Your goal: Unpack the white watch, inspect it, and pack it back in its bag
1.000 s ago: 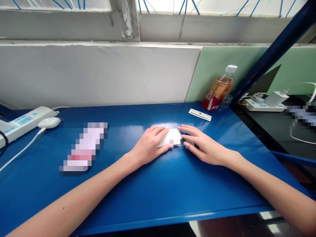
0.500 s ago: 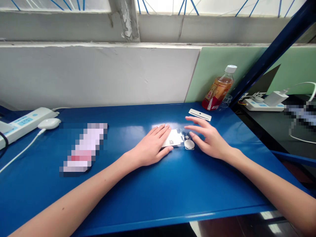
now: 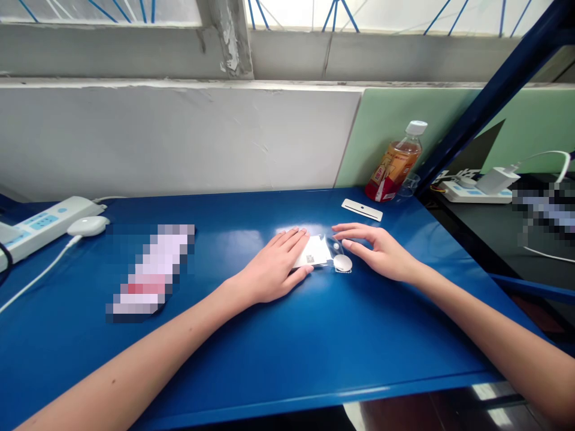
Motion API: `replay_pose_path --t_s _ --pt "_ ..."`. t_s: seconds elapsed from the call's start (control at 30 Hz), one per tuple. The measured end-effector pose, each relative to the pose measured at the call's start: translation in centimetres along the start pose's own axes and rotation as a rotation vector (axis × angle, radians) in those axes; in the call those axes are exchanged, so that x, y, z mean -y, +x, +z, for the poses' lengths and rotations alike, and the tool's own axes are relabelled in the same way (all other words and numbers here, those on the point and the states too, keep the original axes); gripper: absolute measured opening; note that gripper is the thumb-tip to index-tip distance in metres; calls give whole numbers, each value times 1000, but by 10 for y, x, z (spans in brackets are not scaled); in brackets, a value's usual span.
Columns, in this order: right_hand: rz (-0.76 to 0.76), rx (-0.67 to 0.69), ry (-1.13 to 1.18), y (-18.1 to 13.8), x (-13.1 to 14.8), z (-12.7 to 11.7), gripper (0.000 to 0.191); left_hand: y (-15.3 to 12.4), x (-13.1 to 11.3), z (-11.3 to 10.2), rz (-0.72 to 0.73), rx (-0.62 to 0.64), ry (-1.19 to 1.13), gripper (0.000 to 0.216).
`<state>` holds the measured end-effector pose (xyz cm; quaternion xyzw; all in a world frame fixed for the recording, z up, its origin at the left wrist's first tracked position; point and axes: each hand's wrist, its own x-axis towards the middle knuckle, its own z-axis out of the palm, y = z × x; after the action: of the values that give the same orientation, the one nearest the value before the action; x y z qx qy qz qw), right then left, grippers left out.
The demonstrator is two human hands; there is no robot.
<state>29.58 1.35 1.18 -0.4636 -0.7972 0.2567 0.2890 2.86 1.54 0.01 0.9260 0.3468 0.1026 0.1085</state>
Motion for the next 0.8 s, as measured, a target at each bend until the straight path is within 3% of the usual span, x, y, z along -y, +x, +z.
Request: replay_pose_path --t_s 0.17,0.37,0.53,0.8 --pt "-22 142 108 -2 7 0 36 -1 1 0 15 -12 10 62" --pt "-212 172 -181 -10 12 8 47 -1 0 1 7 -2 30 63" --pt "-252 200 -392 -13 15 20 51 0 -1 0 -11 5 38 63" --pt "-257 172 -399 -12 15 24 50 1 -3 0 -14 13 62 63"
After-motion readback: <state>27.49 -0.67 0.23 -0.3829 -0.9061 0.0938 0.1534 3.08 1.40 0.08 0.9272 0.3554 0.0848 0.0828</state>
